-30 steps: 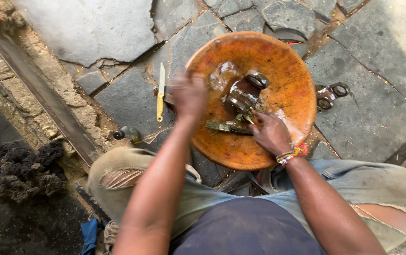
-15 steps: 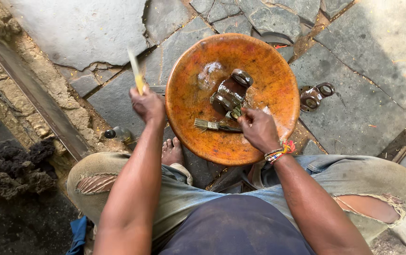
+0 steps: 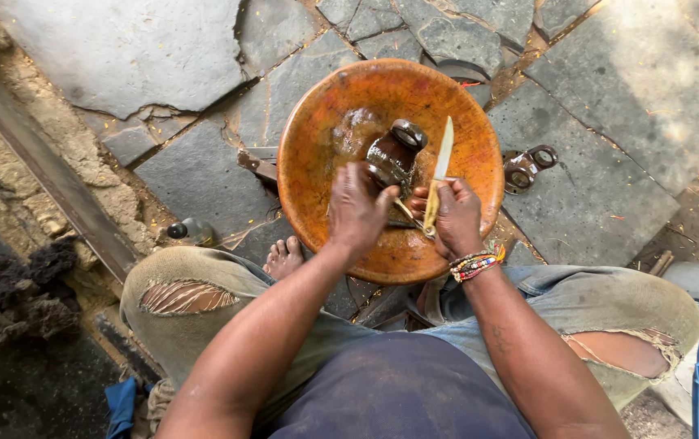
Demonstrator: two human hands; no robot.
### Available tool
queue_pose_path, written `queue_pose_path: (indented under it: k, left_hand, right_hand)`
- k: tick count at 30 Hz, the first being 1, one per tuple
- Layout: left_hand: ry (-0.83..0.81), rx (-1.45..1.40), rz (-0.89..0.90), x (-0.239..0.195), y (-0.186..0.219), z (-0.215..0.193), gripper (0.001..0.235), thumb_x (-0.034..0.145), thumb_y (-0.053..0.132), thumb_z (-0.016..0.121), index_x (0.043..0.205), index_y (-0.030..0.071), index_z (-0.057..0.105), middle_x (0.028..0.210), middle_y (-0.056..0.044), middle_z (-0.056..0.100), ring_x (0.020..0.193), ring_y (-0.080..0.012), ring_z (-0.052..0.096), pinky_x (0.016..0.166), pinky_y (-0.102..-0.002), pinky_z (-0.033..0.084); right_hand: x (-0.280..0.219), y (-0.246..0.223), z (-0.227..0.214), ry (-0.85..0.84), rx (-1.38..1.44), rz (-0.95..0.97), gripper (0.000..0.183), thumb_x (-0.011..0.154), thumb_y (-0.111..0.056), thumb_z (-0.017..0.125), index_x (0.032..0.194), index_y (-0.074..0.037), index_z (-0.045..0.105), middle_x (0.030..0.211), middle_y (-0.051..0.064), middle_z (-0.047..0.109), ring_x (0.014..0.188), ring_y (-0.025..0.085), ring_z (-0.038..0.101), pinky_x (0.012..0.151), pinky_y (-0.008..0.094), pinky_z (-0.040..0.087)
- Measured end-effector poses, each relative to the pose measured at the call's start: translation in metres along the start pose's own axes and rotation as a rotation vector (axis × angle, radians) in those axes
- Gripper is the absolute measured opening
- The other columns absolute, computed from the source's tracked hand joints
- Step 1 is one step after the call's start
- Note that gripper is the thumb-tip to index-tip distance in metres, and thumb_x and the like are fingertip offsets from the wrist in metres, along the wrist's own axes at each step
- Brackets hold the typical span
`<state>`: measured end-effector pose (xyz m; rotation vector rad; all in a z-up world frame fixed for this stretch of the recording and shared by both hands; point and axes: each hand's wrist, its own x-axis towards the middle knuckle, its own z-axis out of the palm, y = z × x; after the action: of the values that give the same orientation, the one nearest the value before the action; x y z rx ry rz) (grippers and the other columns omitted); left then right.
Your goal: The person scrubs a dark metal object with a brush and a knife inside an orange basin. They rotate the object to clean different sides and then place it aside. The person then picks up a second similar metal object and continues scrubbing it with the same tools.
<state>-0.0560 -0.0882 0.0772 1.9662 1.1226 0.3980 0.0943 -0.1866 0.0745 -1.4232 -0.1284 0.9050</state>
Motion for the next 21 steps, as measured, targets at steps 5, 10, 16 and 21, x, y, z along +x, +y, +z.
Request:
queue_pose_path:
  k: [5,10,16,21]
  left_hand:
    - [-0.023,0.016,0.02,0.026,-0.025,0.024,0.121,0.067,0.042,0.096,0.148,0.002,0.015,0.15,-0.031,0.036,0.139,-0.0491,0.039,0.113,-0.055,0.035]
    - [-0.106,-0.16,-0.063,0.035,-0.009,0.018,0.089,0.083,0.031,0.082,0.149,0.004,0.027,0.138,-0.023,0.051,0.125,-0.0372,0.057,0.108,-0.046,0.05]
    - [-0.079,-0.06,-0.041,0.057,0.011,-0.009,0.083,0.071,0.028,0.088,0.135,0.003,0.043,0.125,-0.019,0.062,0.113,-0.0334,0.066,0.101,-0.043,0.056]
    - [-0.084,0.06,0.075,0.055,0.016,-0.033,0.08,0.069,0.028,0.091,0.135,0.01,0.05,0.124,-0.015,0.064,0.116,-0.0373,0.064,0.1,-0.049,0.052]
  right_hand:
    - [0.005,-0.007,-0.018,0.026,-0.234,0.012,0.014,0.102,-0.014,0.06,0.112,-0.004,0.063,0.085,0.007,0.069,0.059,0.012,0.064,0.051,0.028,0.055]
    - [-0.002,-0.008,-0.031,0.023,-0.662,-0.083,0.04,0.096,-0.012,0.065,0.135,-0.002,0.063,0.08,0.005,0.064,0.058,0.011,0.062,0.049,0.03,0.05]
    - [-0.014,-0.019,-0.026,0.069,-1.035,-0.368,0.051,0.1,-0.01,0.059,0.15,-0.012,0.053,0.078,0.009,0.072,0.061,0.017,0.067,0.059,0.036,0.055]
    - [-0.012,-0.026,-0.018,-0.026,-1.116,-0.591,0.057,0.098,-0.005,0.058,0.152,-0.022,0.053,0.084,0.01,0.076,0.071,0.025,0.074,0.068,0.041,0.057]
